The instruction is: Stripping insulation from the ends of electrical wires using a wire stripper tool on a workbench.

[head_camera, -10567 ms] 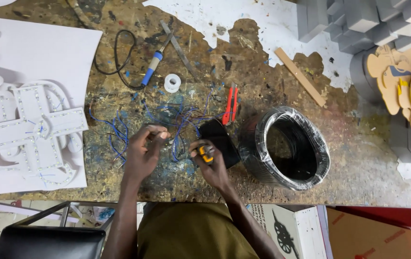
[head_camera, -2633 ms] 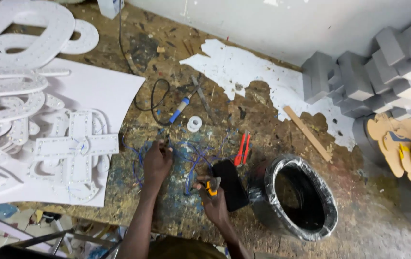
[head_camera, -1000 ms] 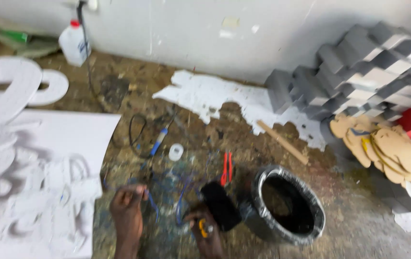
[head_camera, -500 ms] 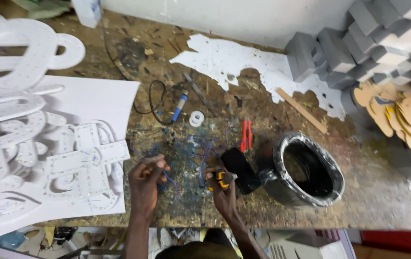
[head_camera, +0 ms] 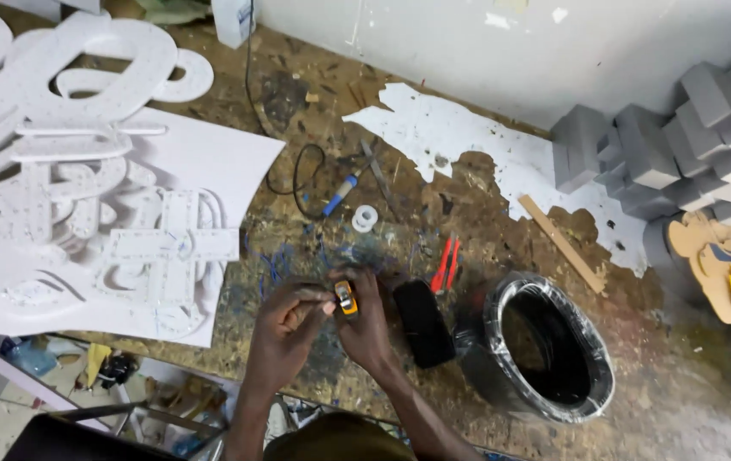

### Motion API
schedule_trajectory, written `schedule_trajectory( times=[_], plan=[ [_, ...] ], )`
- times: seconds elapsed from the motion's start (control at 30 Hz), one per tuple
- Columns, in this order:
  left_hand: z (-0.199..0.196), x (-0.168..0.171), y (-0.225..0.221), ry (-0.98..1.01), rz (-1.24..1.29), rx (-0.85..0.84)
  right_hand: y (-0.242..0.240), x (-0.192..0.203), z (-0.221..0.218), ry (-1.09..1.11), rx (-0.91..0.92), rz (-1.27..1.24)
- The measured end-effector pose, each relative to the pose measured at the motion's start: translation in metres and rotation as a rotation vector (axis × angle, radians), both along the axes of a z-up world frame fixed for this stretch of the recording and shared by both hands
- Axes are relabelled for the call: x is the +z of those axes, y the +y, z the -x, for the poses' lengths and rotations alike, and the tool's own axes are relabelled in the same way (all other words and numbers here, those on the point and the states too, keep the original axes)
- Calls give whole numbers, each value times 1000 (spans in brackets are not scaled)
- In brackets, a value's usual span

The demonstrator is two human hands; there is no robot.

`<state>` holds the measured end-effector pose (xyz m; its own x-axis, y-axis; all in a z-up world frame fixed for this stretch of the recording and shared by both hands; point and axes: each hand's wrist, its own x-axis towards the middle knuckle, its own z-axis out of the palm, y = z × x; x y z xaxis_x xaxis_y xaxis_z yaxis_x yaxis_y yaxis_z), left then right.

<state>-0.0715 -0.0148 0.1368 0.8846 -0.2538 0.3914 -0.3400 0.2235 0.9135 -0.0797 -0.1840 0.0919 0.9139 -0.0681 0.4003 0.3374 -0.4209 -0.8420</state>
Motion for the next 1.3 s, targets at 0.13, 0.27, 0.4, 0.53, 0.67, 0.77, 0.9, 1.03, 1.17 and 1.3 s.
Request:
schedule_trajectory(
  times=[0.13,0.27,0.4,0.53,0.67,0.77,0.9,1.03,1.17,1.3],
  plan=[
    [17,27,-21,-116,-204,97,-19,5,4,-60,-43,76],
    [28,29,-37,-157,-371,97,-37,8,8,-238,-101,119],
    [29,27,-52,-260,-464,88,-54,10,12,-322,-174,186],
    [31,24,-63,-281,-482,31,-67,12,20,-310,-211,184],
    [29,26,-77,-307,-483,0,-82,5,24,-323,-249,191],
    [29,24,-85,-334,-490,-24,-92,-4,29,-274,-288,212],
    [27,23,-90,-315,-504,-43,-101,-6,31,-255,-387,334],
    [19,5,-92,-251,-459,-1,-105,-34,32,-178,-469,470],
    [13,-21,-82,-120,-537,138,-100,-46,32,-44,-297,328],
    [8,-23,-75,227,-352,-66,-77,-23,31,26,-162,82]
  ],
)
